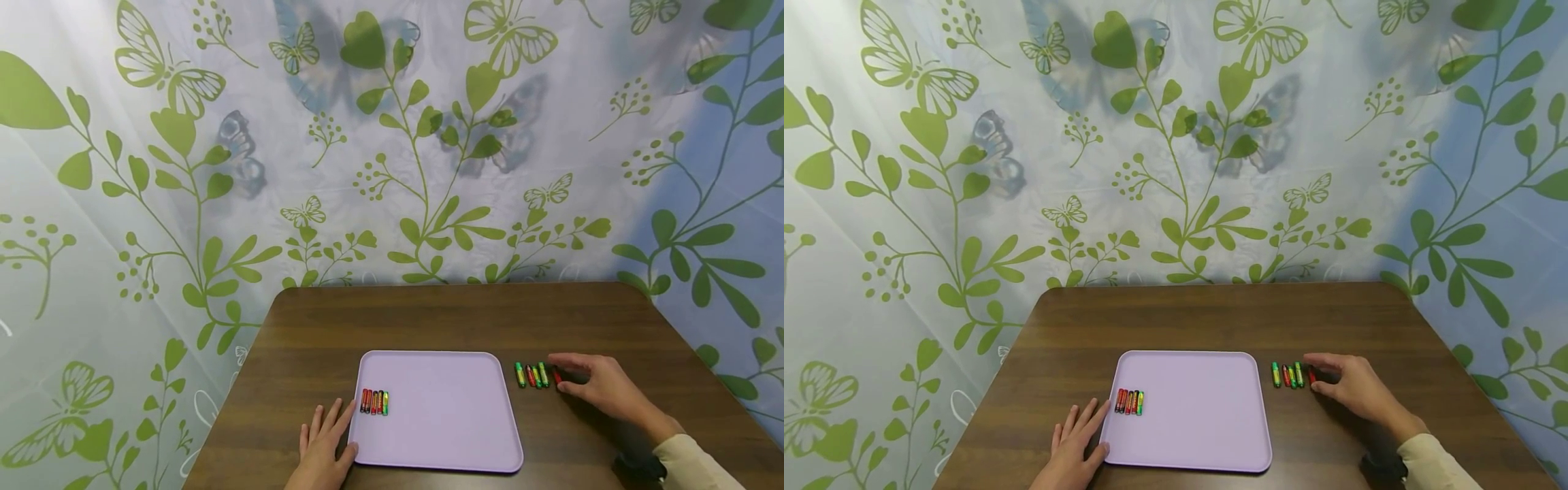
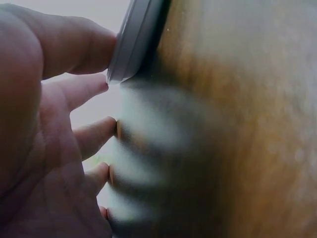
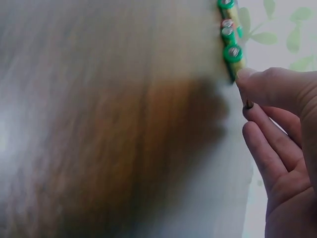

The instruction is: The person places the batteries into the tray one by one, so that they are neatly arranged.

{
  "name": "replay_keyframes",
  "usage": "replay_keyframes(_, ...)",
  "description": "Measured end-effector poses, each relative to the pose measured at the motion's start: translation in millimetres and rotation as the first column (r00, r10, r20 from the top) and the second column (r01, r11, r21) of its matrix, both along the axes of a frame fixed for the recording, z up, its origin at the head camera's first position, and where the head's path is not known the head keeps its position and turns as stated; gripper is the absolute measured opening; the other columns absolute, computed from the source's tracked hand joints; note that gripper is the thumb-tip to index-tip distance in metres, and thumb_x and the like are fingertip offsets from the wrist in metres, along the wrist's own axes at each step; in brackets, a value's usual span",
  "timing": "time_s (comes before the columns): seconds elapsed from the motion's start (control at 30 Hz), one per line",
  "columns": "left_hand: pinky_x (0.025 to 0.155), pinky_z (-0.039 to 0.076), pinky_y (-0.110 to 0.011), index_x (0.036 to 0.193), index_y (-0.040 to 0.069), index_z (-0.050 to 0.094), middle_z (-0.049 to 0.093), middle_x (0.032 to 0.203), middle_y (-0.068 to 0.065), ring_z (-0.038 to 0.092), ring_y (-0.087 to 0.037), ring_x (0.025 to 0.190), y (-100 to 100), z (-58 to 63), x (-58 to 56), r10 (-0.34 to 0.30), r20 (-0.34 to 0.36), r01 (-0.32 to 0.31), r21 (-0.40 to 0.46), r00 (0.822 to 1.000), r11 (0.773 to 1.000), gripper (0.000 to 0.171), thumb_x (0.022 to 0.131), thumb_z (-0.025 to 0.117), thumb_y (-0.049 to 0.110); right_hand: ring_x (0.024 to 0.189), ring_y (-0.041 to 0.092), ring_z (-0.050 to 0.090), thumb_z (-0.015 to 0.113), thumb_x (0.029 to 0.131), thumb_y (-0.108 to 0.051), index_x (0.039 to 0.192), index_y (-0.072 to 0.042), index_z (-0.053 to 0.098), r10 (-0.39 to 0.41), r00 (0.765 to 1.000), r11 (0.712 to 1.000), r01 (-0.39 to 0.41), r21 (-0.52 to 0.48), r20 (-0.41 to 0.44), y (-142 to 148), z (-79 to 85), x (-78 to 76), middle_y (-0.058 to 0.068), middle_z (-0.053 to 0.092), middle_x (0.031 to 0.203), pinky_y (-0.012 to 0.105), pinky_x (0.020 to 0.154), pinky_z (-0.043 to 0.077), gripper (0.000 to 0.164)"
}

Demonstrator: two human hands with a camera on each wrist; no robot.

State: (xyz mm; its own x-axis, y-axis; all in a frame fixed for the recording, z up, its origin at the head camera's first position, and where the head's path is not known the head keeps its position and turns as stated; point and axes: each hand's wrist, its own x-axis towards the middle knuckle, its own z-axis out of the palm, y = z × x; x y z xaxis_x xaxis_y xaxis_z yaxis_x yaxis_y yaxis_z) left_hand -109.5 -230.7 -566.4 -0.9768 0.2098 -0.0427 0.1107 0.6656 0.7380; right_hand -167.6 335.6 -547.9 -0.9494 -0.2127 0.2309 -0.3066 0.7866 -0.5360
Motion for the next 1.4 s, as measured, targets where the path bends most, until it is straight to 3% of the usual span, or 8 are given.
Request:
replay_keyframes(0.3,0.121,-0.008,-0.086,0.164,0.019,0.052,0.033,0.176,-0.027,0.006,-0.063,0.163,2,11.1,0.4,0.001,0.055,0.0,-0.012,0.998,1.0,0.072,0.097,0.075,0.016,0.108,0.023,0.082,0.095,0.085,-0.019,0.131,-0.007,0.079,0.027,1.0,0.997,-0.027,-0.068,-0.011,-29,9.5,0.0,0.011,0.082,0.127,0.027,0.087,0.066,0.05)
replay_keyframes(0.57,0.12,-0.006,-0.088,0.164,0.023,0.053,0.038,0.172,-0.029,0.011,-0.064,0.161,1,-1.6,0.2,0.009,-0.003,-0.009,-0.001,1.0,1.0,0.073,0.095,0.076,0.016,0.111,0.014,0.079,0.094,0.087,-0.019,0.131,-0.01,0.08,0.057,0.998,0.992,-0.058,-0.111,-0.01,-67,10.8,-5.7,0.003,0.082,0.128,0.031,0.091,0.066,0.048)
replay_keyframes(0.8,0.122,-0.003,-0.084,0.164,0.034,0.052,0.039,0.175,-0.022,0.012,-0.06,0.164,-2,-13.3,-1.8,0.015,0.0,-0.014,-0.036,1.0,0.999,0.072,0.097,0.075,0.019,0.114,0.027,0.081,0.092,0.088,-0.013,0.133,-0.008,0.078,0.14,0.99,0.972,-0.14,-0.187,-0.01,-107,9.4,-12.1,0.002,0.081,0.13,0.048,0.094,0.066,0.048)
replay_keyframes(1.1,0.122,-0.004,-0.085,0.166,0.03,0.05,0.037,0.176,-0.022,0.01,-0.059,0.164,-3,-15.1,-2.1,0.009,-0.012,-0.009,-0.032,1.0,0.999,0.07,0.1,0.073,0.023,0.116,0.03,0.08,0.09,0.09,-0.012,0.135,-0.006,0.077,0.224,0.973,0.943,-0.232,-0.238,-0.06,-160,5.1,-20.4,0.004,0.08,0.133,0.043,0.099,0.065,0.048)
replay_keyframes(1.4,0.122,-0.002,-0.085,0.164,0.031,0.052,0.04,0.174,-0.022,0.013,-0.06,0.163,-3,-17.5,-3.9,0.016,-0.022,-0.017,-0.037,1.0,0.999,0.072,0.097,0.074,0.02,0.109,0.032,0.081,0.09,0.087,-0.006,0.128,-0.002,0.079,0.244,0.965,0.921,-0.26,-0.288,-0.093,-210,0.5,-17.5,0.009,0.082,0.127,0.04,0.097,0.066,0.043)
